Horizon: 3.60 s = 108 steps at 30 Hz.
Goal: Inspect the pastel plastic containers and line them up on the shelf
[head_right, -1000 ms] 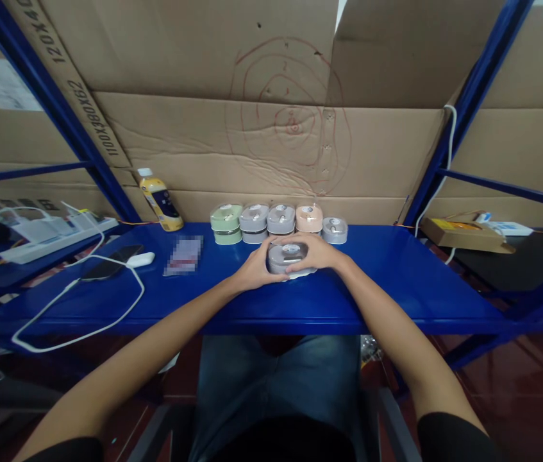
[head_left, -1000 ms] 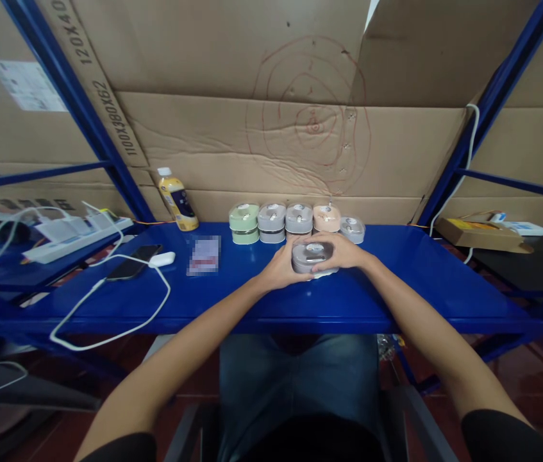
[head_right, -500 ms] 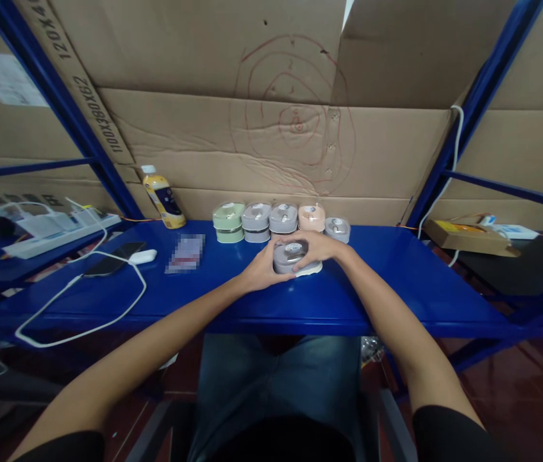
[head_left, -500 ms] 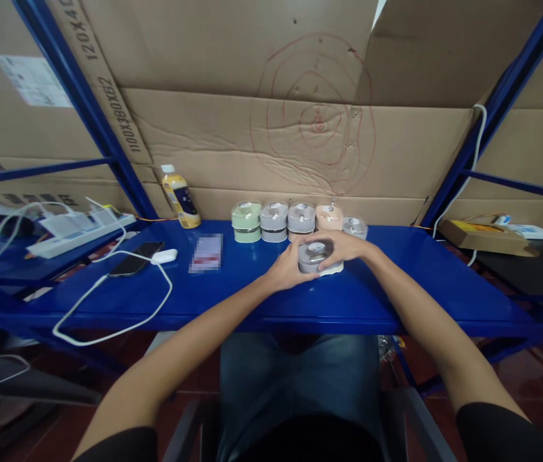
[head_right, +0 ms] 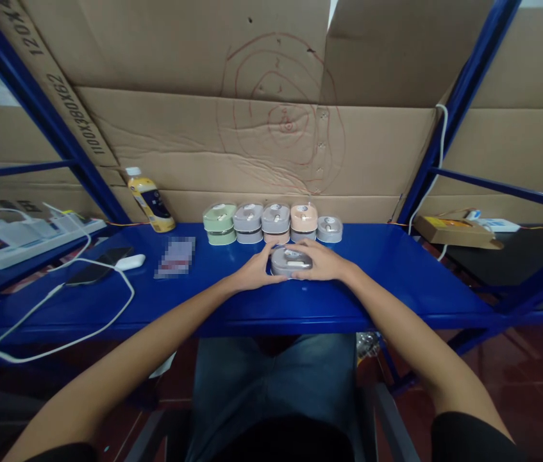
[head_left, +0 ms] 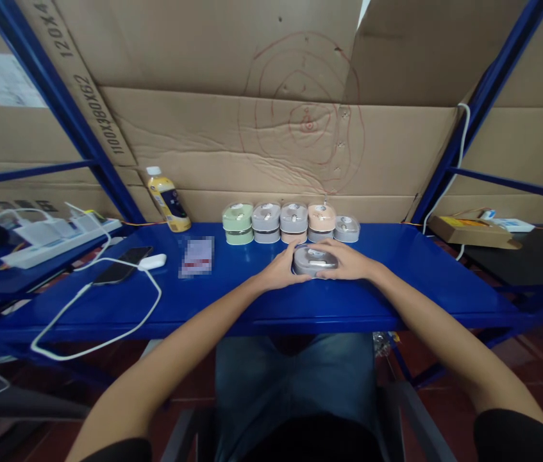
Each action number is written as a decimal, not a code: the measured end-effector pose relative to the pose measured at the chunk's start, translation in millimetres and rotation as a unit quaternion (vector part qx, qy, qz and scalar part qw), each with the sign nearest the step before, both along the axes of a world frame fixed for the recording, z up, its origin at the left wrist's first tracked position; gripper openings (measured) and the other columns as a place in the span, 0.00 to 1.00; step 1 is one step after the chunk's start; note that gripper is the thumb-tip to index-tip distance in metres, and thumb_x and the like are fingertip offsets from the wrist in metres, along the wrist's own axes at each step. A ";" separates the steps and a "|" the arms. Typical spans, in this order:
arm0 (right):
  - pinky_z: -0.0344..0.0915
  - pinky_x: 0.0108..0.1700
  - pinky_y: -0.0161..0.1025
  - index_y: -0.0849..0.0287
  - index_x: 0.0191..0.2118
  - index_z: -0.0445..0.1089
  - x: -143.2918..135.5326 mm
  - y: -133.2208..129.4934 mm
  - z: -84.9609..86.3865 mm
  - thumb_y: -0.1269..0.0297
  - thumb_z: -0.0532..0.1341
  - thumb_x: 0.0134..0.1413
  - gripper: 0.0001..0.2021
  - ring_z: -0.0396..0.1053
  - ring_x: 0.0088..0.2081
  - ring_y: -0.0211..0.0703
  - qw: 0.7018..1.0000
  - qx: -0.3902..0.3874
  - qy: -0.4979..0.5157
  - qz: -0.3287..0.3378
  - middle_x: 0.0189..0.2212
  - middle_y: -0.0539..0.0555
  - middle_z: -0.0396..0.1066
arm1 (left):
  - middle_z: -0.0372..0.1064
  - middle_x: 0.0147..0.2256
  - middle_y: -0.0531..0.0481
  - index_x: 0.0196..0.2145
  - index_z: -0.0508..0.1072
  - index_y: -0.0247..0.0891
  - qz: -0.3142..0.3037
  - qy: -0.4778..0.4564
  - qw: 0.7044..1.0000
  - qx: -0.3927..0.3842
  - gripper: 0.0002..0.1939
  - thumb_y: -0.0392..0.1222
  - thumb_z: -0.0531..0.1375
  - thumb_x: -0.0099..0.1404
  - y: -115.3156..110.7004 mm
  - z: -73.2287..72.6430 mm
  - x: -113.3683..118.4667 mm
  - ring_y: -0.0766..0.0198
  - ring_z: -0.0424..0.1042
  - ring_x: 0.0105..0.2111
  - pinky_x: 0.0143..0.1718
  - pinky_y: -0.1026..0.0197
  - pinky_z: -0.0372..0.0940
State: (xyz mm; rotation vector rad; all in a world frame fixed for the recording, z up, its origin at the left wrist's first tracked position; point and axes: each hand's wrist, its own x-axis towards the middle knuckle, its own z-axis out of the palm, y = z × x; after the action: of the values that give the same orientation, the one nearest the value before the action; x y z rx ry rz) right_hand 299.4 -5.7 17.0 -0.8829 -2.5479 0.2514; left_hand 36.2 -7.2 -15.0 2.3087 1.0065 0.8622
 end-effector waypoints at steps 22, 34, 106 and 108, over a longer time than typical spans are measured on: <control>0.64 0.60 0.56 0.63 0.70 0.57 123.3 81.7 6.3 0.38 0.45 0.69 0.38 0.68 0.62 0.69 0.836 -0.071 -0.051 -0.541 0.63 0.76 0.62 | 0.69 0.60 0.34 0.61 0.66 0.37 0.037 0.083 0.995 0.049 0.29 0.54 0.61 0.67 -8.5 1.4 1.0 0.40 0.68 0.62 0.64 0.39 0.63; 0.51 0.71 0.63 0.63 0.70 0.58 51.1 66.5 -5.0 0.44 0.58 0.62 0.38 0.52 0.72 0.71 0.930 0.120 -0.143 -0.316 0.72 0.69 0.55 | 0.68 0.61 0.33 0.61 0.67 0.35 0.029 0.120 0.990 0.068 0.28 0.55 0.58 0.70 -8.2 3.5 1.3 0.41 0.67 0.62 0.65 0.40 0.62; 0.66 0.64 0.55 0.49 0.63 0.72 -31.7 -12.0 13.6 0.45 0.74 0.48 0.37 0.73 0.60 0.56 0.992 -0.002 0.126 0.013 0.59 0.57 0.75 | 0.65 0.63 0.36 0.68 0.57 0.40 0.007 -0.021 0.999 0.045 0.52 0.56 0.74 0.54 -10.1 11.3 -21.9 0.39 0.67 0.63 0.63 0.40 0.63; 0.66 0.63 0.53 0.49 0.64 0.71 -39.3 -10.1 15.2 0.45 0.74 0.48 0.38 0.73 0.60 0.55 0.994 -0.003 0.106 0.030 0.60 0.56 0.74 | 0.65 0.63 0.35 0.69 0.53 0.39 0.001 -0.035 0.999 0.034 0.57 0.56 0.76 0.51 -8.0 9.6 -22.2 0.38 0.68 0.62 0.63 0.40 0.64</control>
State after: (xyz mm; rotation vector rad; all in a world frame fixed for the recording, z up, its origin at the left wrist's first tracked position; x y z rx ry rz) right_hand 260.0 -15.8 32.2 -0.7413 -2.3789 0.3508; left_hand 14.1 -15.2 -5.4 2.3169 0.9630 0.9849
